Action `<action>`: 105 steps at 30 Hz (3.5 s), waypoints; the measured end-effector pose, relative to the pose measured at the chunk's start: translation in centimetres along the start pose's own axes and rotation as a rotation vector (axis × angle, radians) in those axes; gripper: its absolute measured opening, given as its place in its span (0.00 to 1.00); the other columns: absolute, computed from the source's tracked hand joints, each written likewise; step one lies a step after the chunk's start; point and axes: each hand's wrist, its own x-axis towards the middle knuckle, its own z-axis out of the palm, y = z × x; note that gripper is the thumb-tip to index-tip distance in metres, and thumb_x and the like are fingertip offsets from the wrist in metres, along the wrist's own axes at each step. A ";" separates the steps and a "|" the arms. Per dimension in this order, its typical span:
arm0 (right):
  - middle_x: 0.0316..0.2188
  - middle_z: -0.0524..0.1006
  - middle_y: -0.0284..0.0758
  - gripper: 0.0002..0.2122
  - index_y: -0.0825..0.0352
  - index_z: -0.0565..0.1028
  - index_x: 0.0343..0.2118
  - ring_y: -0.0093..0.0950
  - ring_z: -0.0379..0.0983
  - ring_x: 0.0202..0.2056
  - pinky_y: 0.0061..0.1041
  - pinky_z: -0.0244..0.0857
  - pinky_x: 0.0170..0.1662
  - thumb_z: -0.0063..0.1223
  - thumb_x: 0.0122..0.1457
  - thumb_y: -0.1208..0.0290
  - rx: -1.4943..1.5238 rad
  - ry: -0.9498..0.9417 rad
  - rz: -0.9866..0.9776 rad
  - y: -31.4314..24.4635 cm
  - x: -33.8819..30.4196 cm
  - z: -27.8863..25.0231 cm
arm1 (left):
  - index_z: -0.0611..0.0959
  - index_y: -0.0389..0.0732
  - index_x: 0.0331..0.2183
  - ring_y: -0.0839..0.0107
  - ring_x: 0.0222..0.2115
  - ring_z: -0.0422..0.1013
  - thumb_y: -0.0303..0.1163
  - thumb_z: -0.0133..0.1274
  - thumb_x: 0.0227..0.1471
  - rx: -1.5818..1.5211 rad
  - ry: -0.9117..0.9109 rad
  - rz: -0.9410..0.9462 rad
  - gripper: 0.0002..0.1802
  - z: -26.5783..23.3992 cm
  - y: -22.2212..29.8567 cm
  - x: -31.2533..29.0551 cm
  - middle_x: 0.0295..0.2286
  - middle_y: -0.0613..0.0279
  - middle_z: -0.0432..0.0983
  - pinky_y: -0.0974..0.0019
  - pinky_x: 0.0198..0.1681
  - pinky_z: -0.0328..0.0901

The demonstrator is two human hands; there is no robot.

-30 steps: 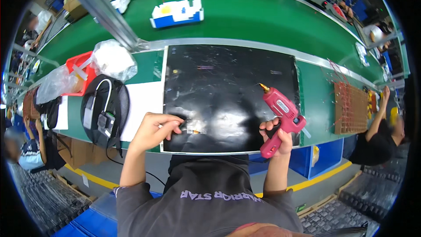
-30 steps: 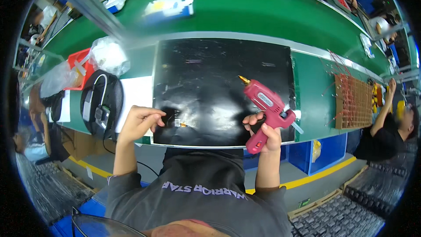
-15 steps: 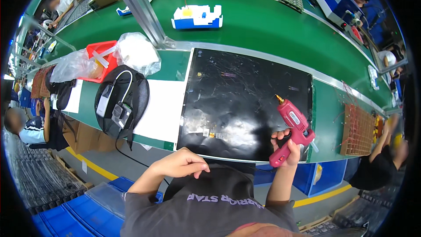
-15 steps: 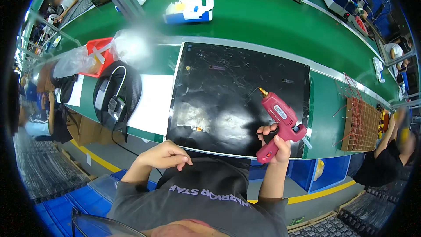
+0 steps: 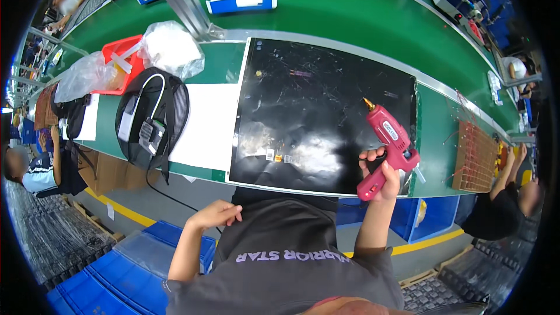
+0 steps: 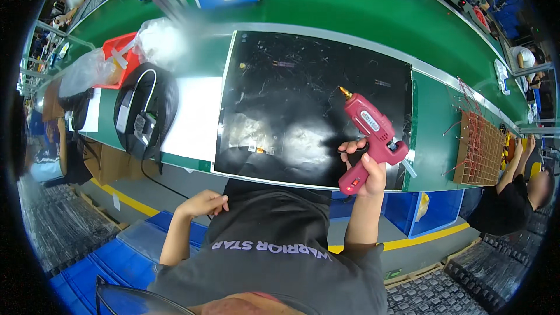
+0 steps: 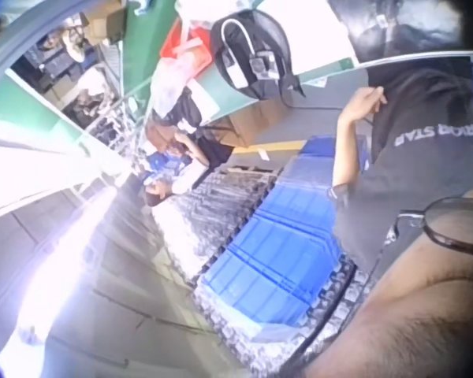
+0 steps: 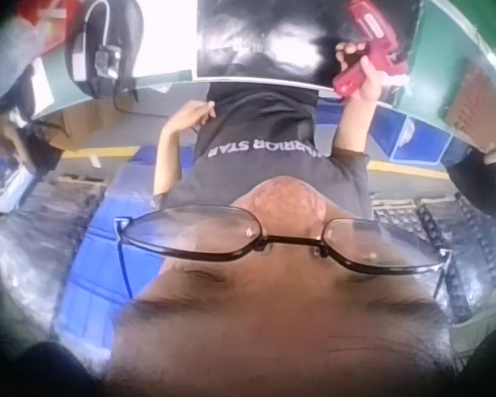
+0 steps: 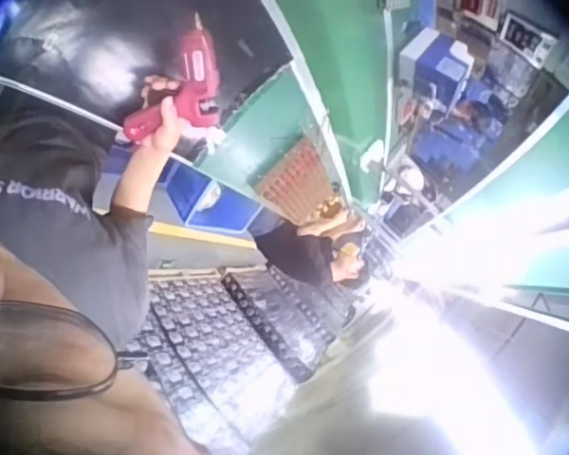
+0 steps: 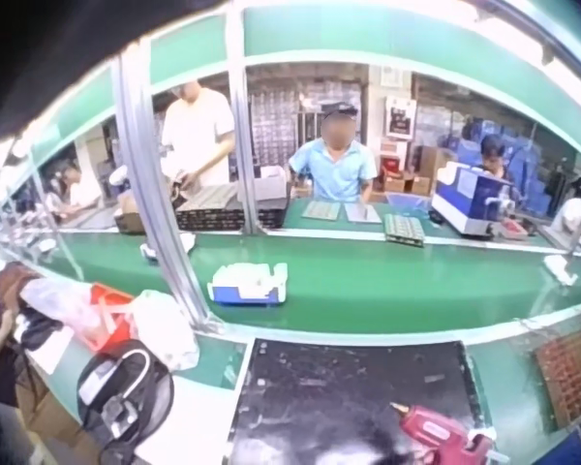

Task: Assembling plastic electronic housings by applying adhesive with a hot glue gun on a production line.

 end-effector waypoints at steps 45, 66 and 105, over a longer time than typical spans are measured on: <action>0.34 0.72 0.40 0.13 0.68 0.67 0.40 0.40 0.67 0.45 0.31 0.64 0.43 0.52 0.52 0.72 -0.133 -0.033 0.040 -0.7 -0.7 1.6 | 0.83 0.34 0.25 0.74 0.18 0.68 0.27 0.57 0.46 0.320 0.553 0.983 0.06 6.0 21.3 8.9 0.18 0.59 0.74 0.70 0.22 0.61; 0.34 0.73 0.41 0.12 0.68 0.68 0.40 0.39 0.69 0.44 0.30 0.66 0.42 0.51 0.53 0.73 -0.162 0.059 0.040 -0.4 -0.5 0.4 | 0.80 0.41 0.24 0.85 0.10 0.53 0.36 0.55 0.52 -0.697 0.197 1.765 0.09 -1.1 12.5 -10.5 0.16 0.72 0.65 0.77 0.13 0.45; 0.34 0.73 0.40 0.13 0.69 0.67 0.40 0.39 0.70 0.43 0.30 0.65 0.40 0.52 0.52 0.74 -0.191 0.045 0.080 -1.0 -1.2 1.6 | 0.73 0.33 0.48 0.64 0.49 0.67 0.30 0.53 0.51 0.229 0.549 1.042 0.22 1.9 21.9 7.2 0.47 0.52 0.71 0.63 0.53 0.60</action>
